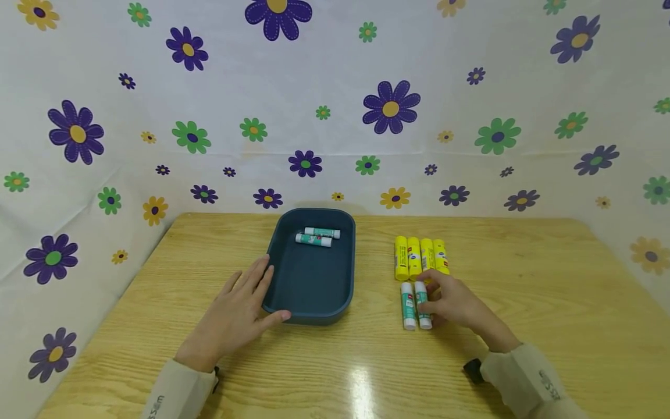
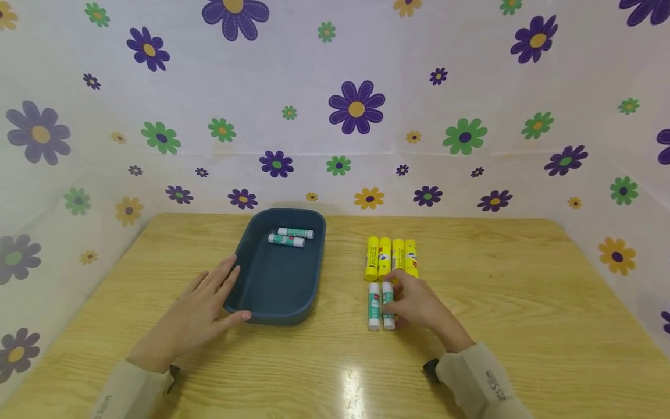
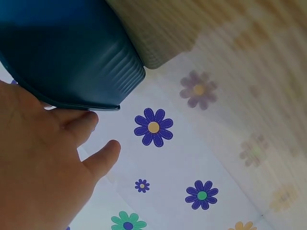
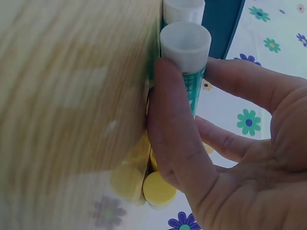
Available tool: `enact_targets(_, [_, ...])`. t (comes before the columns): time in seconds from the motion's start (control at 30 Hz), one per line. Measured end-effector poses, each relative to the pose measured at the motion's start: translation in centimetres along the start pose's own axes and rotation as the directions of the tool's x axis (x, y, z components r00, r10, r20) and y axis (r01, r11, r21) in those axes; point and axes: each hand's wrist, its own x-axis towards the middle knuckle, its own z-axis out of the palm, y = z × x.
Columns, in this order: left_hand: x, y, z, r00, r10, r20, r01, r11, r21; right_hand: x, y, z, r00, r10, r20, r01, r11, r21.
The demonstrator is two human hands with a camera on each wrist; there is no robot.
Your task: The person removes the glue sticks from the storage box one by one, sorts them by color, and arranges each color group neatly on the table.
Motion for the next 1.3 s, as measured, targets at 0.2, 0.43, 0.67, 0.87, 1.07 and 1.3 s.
enact_targets(0.2, [-0.1, 0.0, 0.0, 1.0, -0.002, -0.008, 0.002, 1.0, -0.005, -0.2, -0.2, 0.1, 1.0, -0.026, -0.013, 0.025, 0.998, -0.052])
enact_targets(0.43, [-0.1, 0.0, 0.0, 1.0, -0.002, -0.009, 0.002, 1.0, -0.007, -0.1, 0.0, 0.3, 1.0, -0.019, -0.021, 0.017, 0.997, -0.075])
enact_targets(0.67, [-0.3, -0.1, 0.1, 1.0, -0.008, -0.001, 0.008, 1.0, -0.017, -0.1, 0.1, 0.7, 0.999, -0.029, -0.018, 0.027, 0.995, -0.093])
enact_targets(0.87, [-0.3, -0.2, 0.2, 1.0, -0.01, -0.005, 0.01, 1.0, -0.021, -0.2, 0.1, 0.5, 0.999, -0.034, -0.008, 0.033, 0.994, -0.103])
enact_targets(1.07, [-0.1, 0.0, 0.2, 1.0, -0.011, 0.006, 0.011, 1.0, -0.022, -0.6, -0.1, -1.3, 0.999, -0.041, -0.003, 0.041, 0.997, -0.062])
enact_targets(1.3, [-0.1, -0.1, 0.2, 1.0, -0.009, -0.002, 0.009, 1.0, -0.02, 0.6, -1.8, -3.6, 0.995, -0.092, -0.024, 0.093, 0.996, 0.017])
